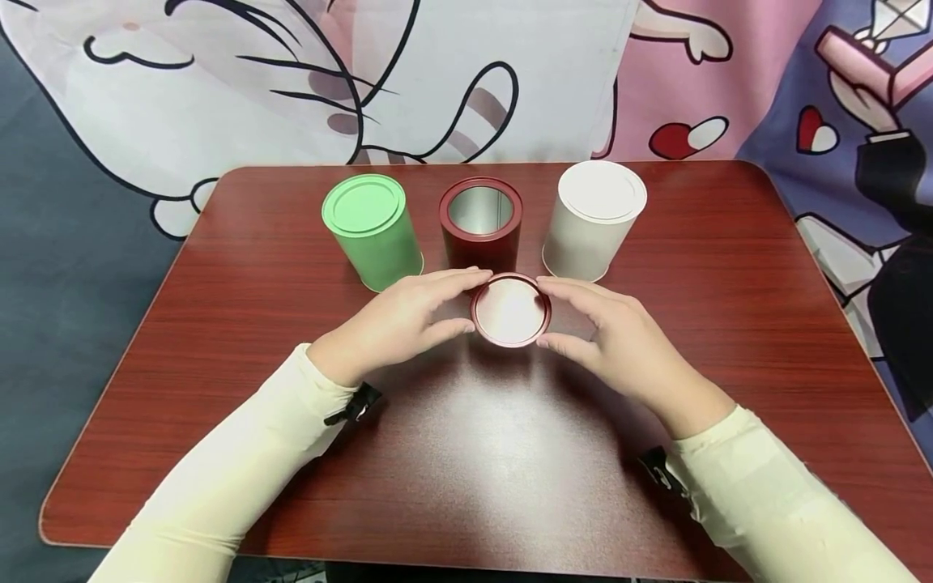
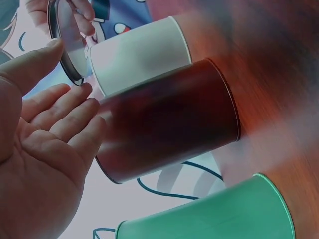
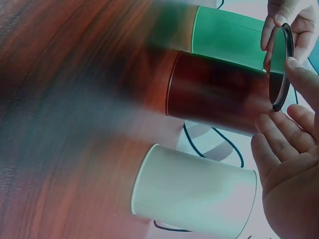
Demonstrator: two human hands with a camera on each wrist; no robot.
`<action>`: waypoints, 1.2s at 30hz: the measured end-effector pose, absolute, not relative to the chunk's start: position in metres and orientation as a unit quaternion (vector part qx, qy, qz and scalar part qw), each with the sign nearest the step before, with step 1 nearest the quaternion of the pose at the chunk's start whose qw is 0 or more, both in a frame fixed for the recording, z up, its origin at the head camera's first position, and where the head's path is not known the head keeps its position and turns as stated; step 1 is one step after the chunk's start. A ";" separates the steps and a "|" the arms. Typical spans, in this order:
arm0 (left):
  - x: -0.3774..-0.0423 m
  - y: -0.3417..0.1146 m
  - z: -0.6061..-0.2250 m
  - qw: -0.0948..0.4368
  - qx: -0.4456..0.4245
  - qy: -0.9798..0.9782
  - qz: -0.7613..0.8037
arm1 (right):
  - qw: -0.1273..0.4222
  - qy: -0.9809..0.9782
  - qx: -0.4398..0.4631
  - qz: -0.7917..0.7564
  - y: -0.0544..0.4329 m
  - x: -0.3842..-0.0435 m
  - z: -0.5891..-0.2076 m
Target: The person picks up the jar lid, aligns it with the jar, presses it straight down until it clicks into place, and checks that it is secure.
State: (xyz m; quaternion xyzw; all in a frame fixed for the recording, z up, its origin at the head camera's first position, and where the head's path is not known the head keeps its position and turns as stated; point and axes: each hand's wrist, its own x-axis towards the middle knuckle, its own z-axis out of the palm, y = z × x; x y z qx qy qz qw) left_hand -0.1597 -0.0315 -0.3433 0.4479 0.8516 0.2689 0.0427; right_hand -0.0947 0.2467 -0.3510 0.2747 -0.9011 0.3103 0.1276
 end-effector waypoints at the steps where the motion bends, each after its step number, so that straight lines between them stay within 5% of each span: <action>1: -0.160 -0.032 -0.343 0.043 0.446 0.852 0.271 | 0.128 -0.901 0.276 0.310 0.246 -0.095 -0.350; 36: -0.176 -0.053 -0.332 -0.019 0.421 0.845 0.330 | 0.167 -0.886 0.271 0.336 0.223 -0.118 -0.336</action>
